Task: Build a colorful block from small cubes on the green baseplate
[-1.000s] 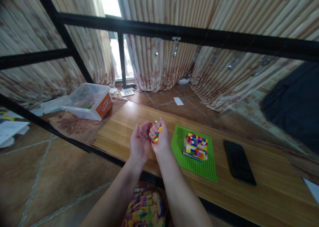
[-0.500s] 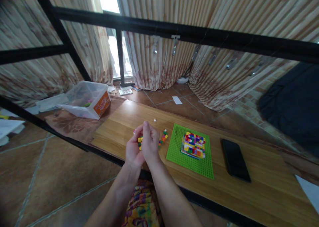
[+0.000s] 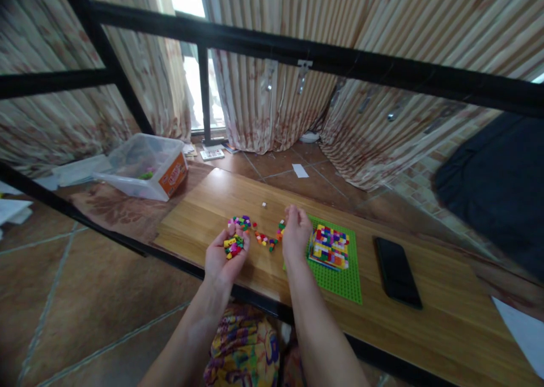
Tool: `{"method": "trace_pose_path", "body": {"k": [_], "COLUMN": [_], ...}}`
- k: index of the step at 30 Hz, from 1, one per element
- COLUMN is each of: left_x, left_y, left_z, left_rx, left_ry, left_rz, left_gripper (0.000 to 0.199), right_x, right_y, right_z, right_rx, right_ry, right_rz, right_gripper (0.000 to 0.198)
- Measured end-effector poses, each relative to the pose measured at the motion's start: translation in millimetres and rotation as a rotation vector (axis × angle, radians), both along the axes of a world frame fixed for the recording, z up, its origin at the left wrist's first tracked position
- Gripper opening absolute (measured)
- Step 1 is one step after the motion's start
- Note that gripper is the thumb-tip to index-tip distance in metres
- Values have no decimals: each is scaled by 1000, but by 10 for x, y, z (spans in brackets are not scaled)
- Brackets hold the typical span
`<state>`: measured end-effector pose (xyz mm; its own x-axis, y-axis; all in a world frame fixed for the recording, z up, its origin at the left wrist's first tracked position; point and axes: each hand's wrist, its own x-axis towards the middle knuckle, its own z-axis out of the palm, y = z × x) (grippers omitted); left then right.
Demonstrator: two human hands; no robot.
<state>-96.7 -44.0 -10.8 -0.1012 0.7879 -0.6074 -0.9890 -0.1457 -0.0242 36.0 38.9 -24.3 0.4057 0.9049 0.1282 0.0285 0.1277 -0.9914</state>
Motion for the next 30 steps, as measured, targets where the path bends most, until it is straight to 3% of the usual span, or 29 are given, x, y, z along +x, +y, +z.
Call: {"method": "trace_pose_path", "body": {"k": [3,8,12,18,21,30], "left_x": [-3,-99,-222,-272,-250,-194], "left_y": [5,-82,-174,-197,-180,-148], "left_z": [-27,-24,-14,-26,-38,-16], "left_rx": [-1,17,25,5,1,-28], "left_ry": [29,88,124,143,156,202], "left_rz": [2,-20,-10,-2,-27,-53], "left_gripper": [23,25,27,25,27,25], "right_x": [16,-151,-284,-325,-344,-395], "right_y": [-106,-333,-413,-263,-193,-269], "right_z": [-144,-350,-410,-308,-264,-228], "right_rx": [95,61,74,133,145,69], "right_ry": [-621,-995,-1149,-1209,-1236,-1450], "right_rz": [66,218,280,425,471,373], "right_gripper": [38,61,61,23,17,18]}}
